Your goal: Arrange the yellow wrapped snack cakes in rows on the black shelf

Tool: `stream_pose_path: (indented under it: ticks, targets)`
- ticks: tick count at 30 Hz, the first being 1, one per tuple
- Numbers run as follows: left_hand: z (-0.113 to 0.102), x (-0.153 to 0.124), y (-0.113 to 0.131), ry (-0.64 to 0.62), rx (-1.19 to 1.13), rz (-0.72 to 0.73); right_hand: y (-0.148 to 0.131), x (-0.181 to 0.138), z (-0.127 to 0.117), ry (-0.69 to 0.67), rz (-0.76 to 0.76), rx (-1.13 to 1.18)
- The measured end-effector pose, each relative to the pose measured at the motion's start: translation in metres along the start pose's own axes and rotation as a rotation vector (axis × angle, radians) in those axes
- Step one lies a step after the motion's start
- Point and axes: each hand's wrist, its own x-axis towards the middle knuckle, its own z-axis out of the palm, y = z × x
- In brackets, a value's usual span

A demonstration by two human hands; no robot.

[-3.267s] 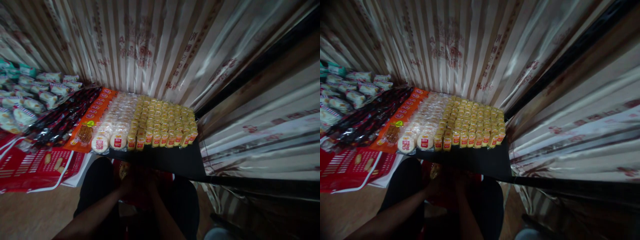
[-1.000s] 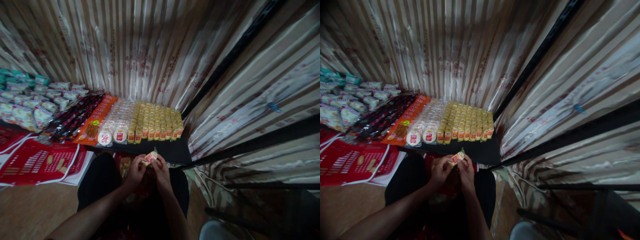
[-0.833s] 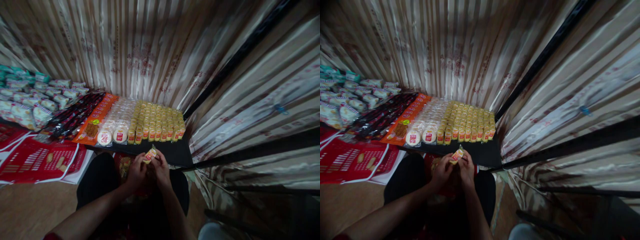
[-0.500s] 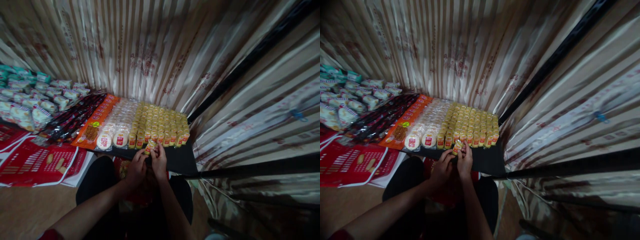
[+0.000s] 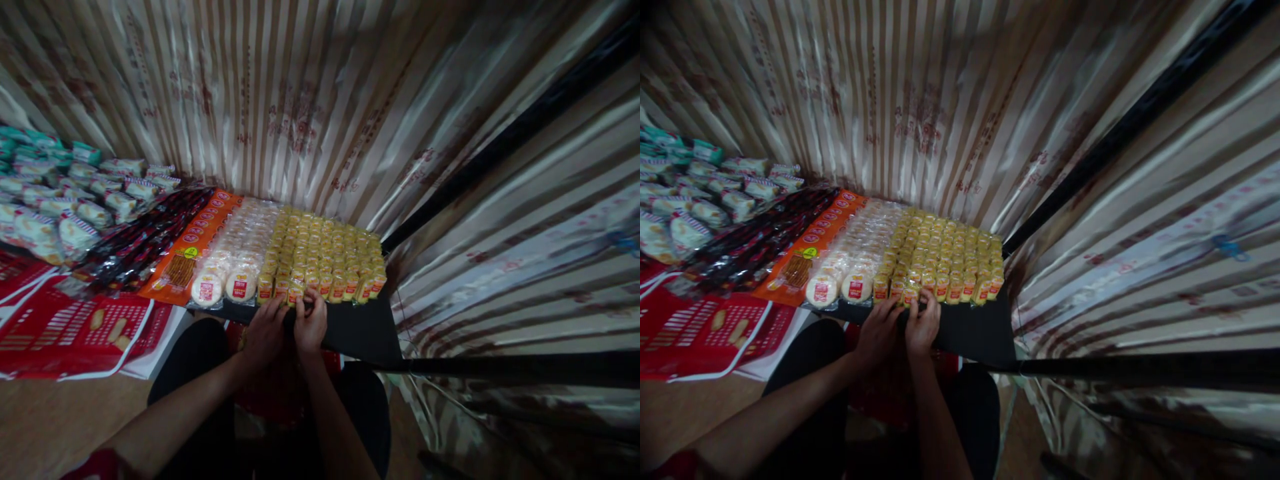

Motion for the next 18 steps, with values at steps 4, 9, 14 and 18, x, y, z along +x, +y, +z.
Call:
stream_pose_path:
  ticks: [4,9,14,18]
  targets:
    - [0.001,0.001,-0.003,-0.053,0.040,0.030,0.000,-0.003,0.004,0.028,-0.055,0.035]
    - [-0.002,-0.001,-0.004,0.004,0.073,0.107,0.009,-0.014,0.003,0.034,-0.144,0.039]
    - [-0.002,-0.002,-0.009,0.005,0.105,0.224,0.023,-0.021,0.005,0.034,-0.254,-0.063]
    - [0.004,0.002,-0.016,-0.091,0.121,0.303,0.027,-0.021,0.008,0.009,-0.268,-0.091]
